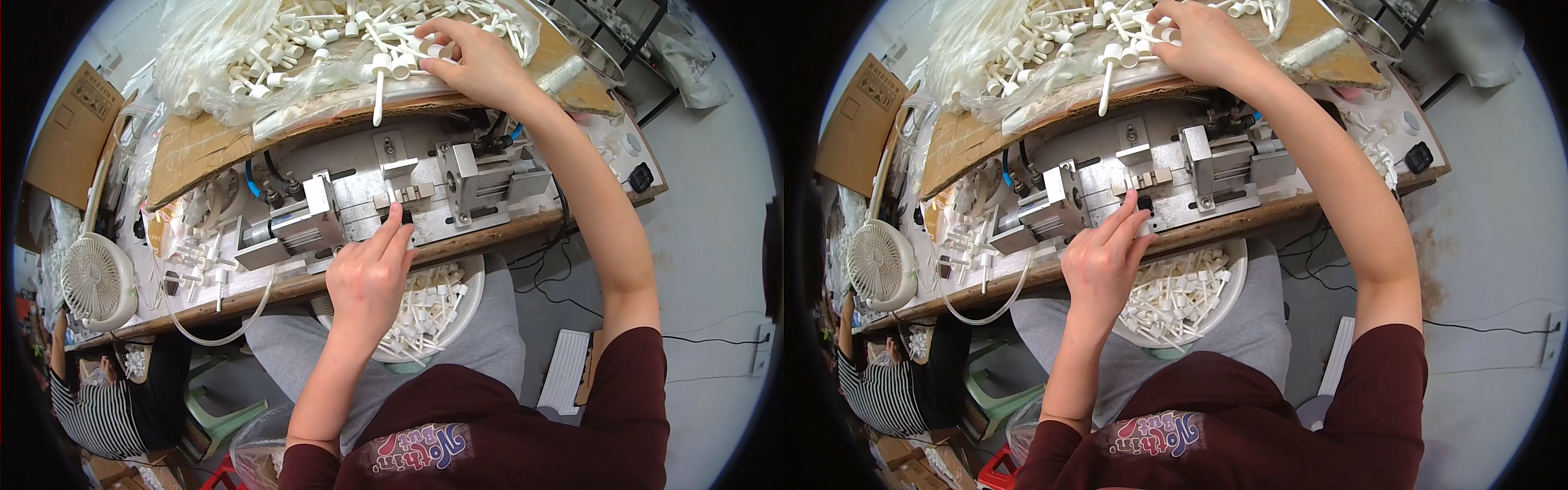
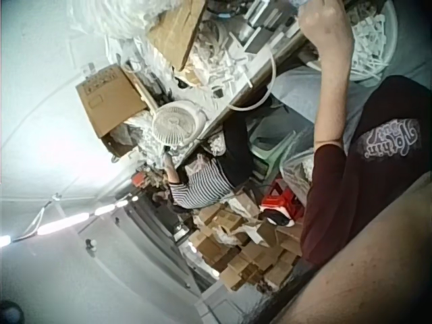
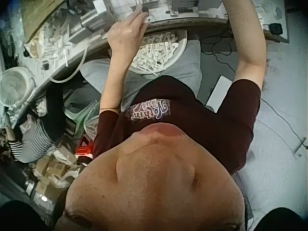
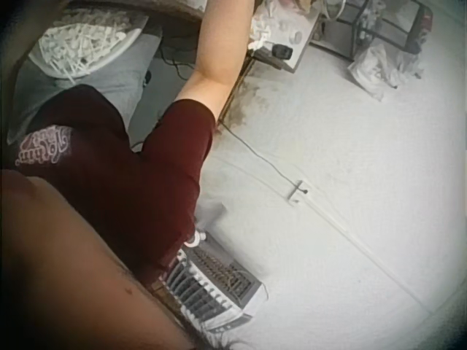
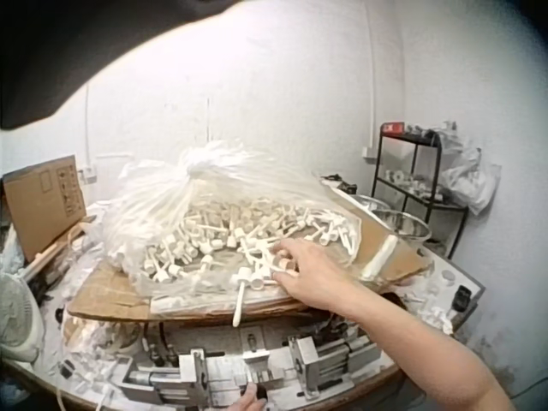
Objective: The recorder is using a manual assembly machine to join white plastic tube components.
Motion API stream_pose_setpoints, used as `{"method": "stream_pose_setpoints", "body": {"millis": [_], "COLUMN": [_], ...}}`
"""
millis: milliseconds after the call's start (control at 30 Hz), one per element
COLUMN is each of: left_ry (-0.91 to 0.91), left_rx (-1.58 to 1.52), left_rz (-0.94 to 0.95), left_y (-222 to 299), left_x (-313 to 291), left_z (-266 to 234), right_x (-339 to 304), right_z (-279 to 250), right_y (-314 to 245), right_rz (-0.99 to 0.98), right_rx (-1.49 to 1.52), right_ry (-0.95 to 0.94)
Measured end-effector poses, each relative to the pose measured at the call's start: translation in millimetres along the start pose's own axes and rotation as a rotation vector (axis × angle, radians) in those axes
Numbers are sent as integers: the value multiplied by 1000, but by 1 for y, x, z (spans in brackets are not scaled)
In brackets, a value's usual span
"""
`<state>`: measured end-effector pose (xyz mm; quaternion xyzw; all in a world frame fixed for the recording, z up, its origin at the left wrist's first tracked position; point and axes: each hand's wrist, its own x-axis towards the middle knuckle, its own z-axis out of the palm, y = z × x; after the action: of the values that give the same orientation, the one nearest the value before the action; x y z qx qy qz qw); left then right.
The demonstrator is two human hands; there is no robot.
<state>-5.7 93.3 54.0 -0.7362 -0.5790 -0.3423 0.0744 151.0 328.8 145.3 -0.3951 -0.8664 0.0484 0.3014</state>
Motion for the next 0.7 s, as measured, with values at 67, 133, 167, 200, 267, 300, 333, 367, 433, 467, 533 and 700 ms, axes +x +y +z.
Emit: {"method": "stream_pose_setpoints", "body": {"millis": [67, 133, 167, 200, 267, 300, 333, 367, 433, 467, 533, 700], "left_ry": [-9, -20, -31, -41, -62, -67, -69, -60, -37, -52, -91, -49], "left_rx": [6, -21, -22, -20, -16, -10, -4, -3, -11, -9, -7, -7], "left_rz": [2, -9, -22, -38, -55, -59, -61, -51, -24, -43, -79, -32], "left_y": [-1, -3, -3, -3, -2, -3, -4, -5, -5, -4, -1, -3], "left_x": [4, 5, 6, 6, 5, 4, 5, 5, 6, 7, 7, 8], "left_z": [0, 1, 1, 0, 0, -1, -2, -2, 1, 0, -2, 0], "right_x": [5, 10, 13, 17, 17, 15, 12, 11, 8, 9, 10, 6], "right_z": [6, 18, 20, 21, 21, 19, 15, 13, 4, -2, -13, -24], "right_y": [5, 20, 25, 22, 17, 7, 0, -4, -6, -6, -6, -8], "right_rz": [-77, -227, -216, -207, -168, -144, -122, -120, -112, -72, 15, 235], "right_rx": [-33, -99, -111, -121, -96, -59, -24, -3, 27, 55, 112, 462], "right_ry": [49, 140, 130, 120, 109, 109, 112, 153, 236, 224, 198, 208]}}
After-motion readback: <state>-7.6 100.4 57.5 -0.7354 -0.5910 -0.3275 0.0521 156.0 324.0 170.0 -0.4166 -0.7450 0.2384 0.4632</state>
